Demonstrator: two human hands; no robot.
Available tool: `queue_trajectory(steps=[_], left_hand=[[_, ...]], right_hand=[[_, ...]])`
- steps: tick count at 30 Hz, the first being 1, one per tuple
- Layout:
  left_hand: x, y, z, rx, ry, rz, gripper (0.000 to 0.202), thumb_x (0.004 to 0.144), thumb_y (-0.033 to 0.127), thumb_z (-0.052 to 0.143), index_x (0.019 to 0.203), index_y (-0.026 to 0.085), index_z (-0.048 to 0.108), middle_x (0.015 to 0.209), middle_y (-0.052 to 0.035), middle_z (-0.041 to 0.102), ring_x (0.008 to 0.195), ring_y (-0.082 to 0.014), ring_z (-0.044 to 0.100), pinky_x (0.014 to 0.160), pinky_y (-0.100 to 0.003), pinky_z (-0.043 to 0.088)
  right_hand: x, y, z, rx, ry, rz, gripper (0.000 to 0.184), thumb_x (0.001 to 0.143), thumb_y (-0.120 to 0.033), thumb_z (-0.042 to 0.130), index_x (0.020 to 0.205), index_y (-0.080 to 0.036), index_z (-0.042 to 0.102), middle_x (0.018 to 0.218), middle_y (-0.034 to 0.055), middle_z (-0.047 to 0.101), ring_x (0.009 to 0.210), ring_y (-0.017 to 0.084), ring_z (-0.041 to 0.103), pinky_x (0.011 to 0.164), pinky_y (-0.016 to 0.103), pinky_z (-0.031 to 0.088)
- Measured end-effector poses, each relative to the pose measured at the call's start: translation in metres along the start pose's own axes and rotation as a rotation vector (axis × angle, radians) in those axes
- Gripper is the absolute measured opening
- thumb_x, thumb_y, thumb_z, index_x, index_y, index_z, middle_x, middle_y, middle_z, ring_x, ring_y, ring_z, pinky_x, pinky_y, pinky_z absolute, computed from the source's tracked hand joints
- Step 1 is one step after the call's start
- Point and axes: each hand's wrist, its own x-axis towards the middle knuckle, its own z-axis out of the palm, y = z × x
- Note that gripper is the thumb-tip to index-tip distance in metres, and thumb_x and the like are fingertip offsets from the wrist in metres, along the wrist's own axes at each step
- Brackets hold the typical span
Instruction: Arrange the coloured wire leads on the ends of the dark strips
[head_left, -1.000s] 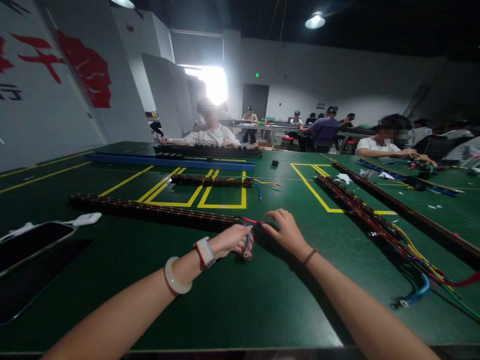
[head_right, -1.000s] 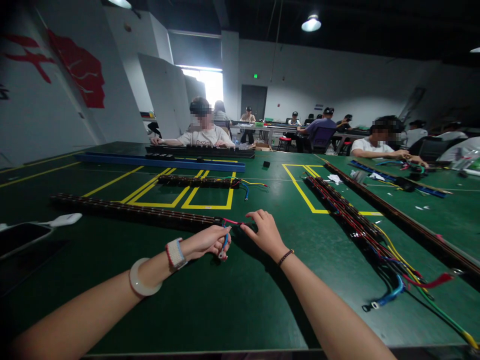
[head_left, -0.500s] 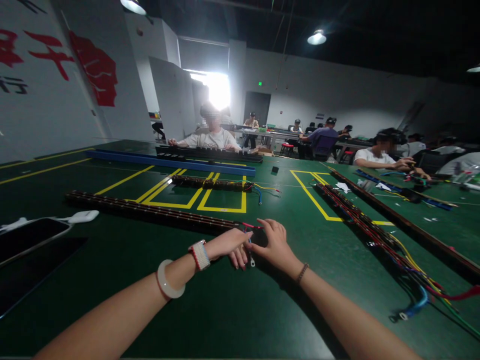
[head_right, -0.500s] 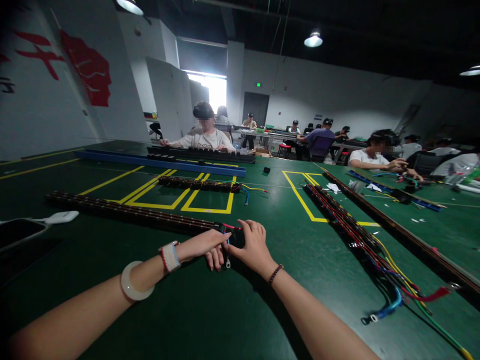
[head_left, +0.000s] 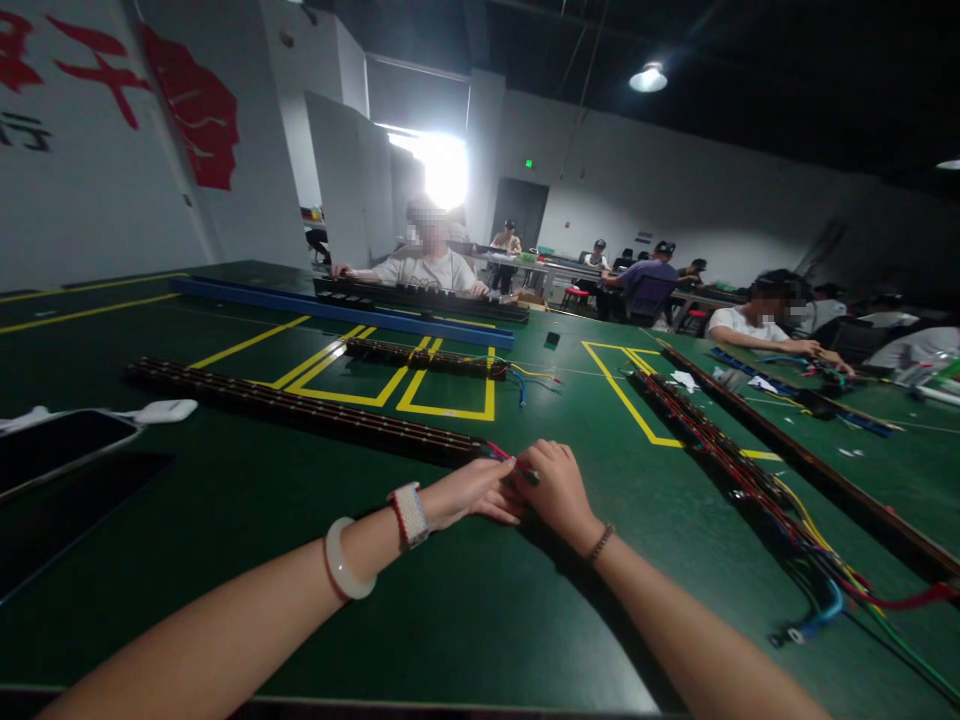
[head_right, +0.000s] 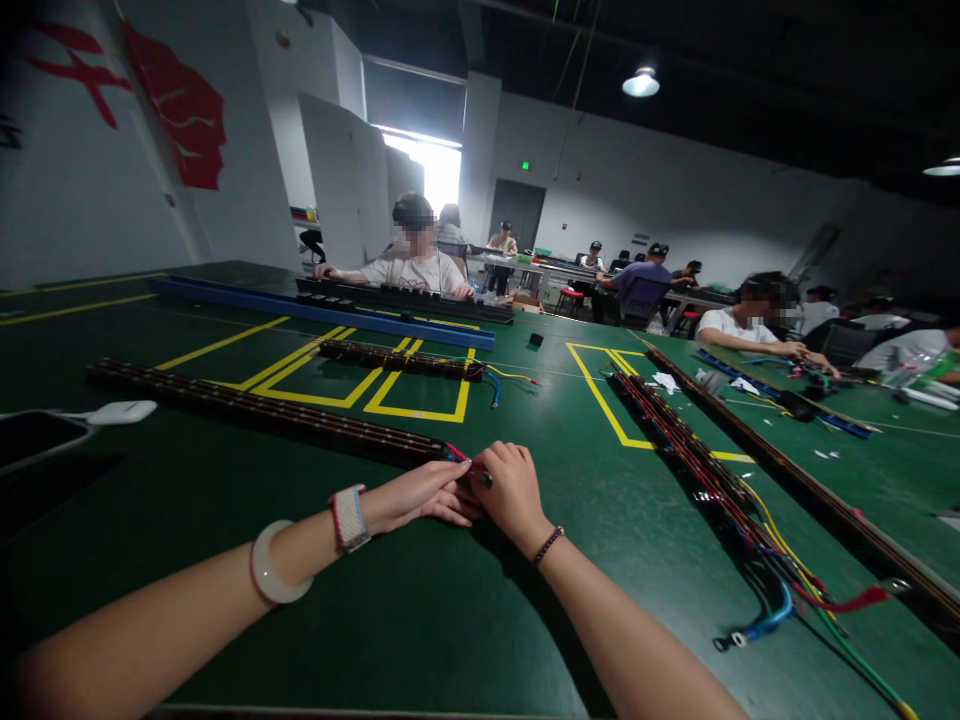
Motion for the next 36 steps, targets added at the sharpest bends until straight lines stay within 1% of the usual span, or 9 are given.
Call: queue_trajectory(steps=[3,7,11,14,17,21,29,32,36], left_hand=[[0.004,-0.007,0.003,-0.181,-0.015,0.042,0.031,0.083,0.043,0.056,0.089,0.012,0.056,0.084,-0.0108,0.068,0.078,-0.0173,0.066,0.082,-0.036,0.05],[0.009,-0.014,0.005,-0.364,-0.031,0.056,0.023,0.086,0.035,0.055,0.081,0.013,0.056,0.082,-0.0087,0.067,0.085,-0.017,0.064,0.084,-0.034,0.048],[0.012,-0.018,0.006,-0.444,0.026,0.1,0.017,0.086,0.025,0.056,0.074,0.013,0.054,0.075,-0.0064,0.065,0.082,-0.0158,0.064,0.084,-0.033,0.048],[0.012,-0.02,0.008,-0.435,0.048,0.111,0.017,0.084,0.024,0.058,0.072,0.012,0.055,0.073,-0.0062,0.065,0.078,-0.0155,0.064,0.082,-0.033,0.048],[0.012,-0.02,0.01,-0.393,0.084,0.123,0.019,0.085,0.026,0.057,0.073,0.012,0.057,0.071,-0.0064,0.065,0.071,-0.015,0.064,0.077,-0.032,0.049],[0.013,-0.021,0.012,-0.336,0.121,0.159,0.021,0.088,0.027,0.051,0.076,0.011,0.059,0.072,-0.0077,0.066,0.066,-0.0145,0.063,0.068,-0.029,0.05],[0.012,-0.017,0.013,-0.294,0.111,0.127,0.031,0.091,0.034,0.045,0.072,0.011,0.055,0.066,-0.0062,0.063,0.061,-0.0129,0.061,0.073,-0.032,0.051],[0.01,-0.017,0.013,-0.246,0.121,0.115,0.032,0.092,0.037,0.042,0.077,0.011,0.055,0.065,-0.0064,0.062,0.061,-0.0142,0.062,0.07,-0.033,0.052],[0.008,-0.016,0.012,-0.214,0.161,0.091,0.034,0.093,0.034,0.039,0.076,0.01,0.055,0.063,-0.0055,0.06,0.058,-0.0141,0.061,0.069,-0.035,0.052]], right_hand=[[-0.001,-0.001,0.0,-0.117,0.017,-0.137,0.013,0.084,-0.015,0.053,0.072,-0.019,0.058,0.073,0.0022,0.056,0.073,0.017,0.047,0.073,0.031,0.032],[-0.004,-0.002,-0.002,-0.185,0.015,-0.313,0.018,0.088,-0.015,0.048,0.075,-0.019,0.059,0.072,0.0029,0.055,0.071,0.017,0.044,0.075,0.032,0.033],[-0.006,-0.002,-0.008,-0.184,-0.063,-0.484,0.016,0.089,-0.013,0.047,0.085,-0.017,0.061,0.08,0.005,0.057,0.075,0.018,0.045,0.078,0.032,0.035],[-0.005,0.001,-0.013,-0.183,-0.095,-0.522,0.015,0.088,-0.013,0.046,0.085,-0.016,0.06,0.081,0.0054,0.057,0.075,0.018,0.044,0.079,0.032,0.035],[-0.003,0.003,-0.019,-0.157,-0.07,-0.425,0.011,0.086,-0.024,0.05,0.085,-0.017,0.058,0.083,0.0062,0.056,0.078,0.019,0.044,0.081,0.034,0.035],[-0.001,0.0,-0.027,-0.104,-0.081,-0.277,0.029,0.082,-0.046,0.053,0.079,-0.018,0.054,0.081,0.0062,0.055,0.078,0.02,0.044,0.078,0.034,0.033],[-0.001,-0.001,-0.022,-0.023,-0.234,-0.09,0.042,0.091,-0.04,0.043,0.057,-0.018,0.052,0.061,0.0001,0.053,0.062,0.012,0.045,0.065,0.028,0.024],[0.0,0.008,-0.017,0.015,-0.267,-0.035,0.044,0.094,-0.038,0.039,0.058,-0.018,0.055,0.061,-0.0002,0.055,0.062,0.011,0.047,0.062,0.028,0.023],[0.003,0.026,-0.008,-0.016,-0.256,0.051,0.04,0.092,-0.04,0.044,0.061,-0.018,0.057,0.064,0.0003,0.059,0.064,0.012,0.05,0.06,0.027,0.022]])
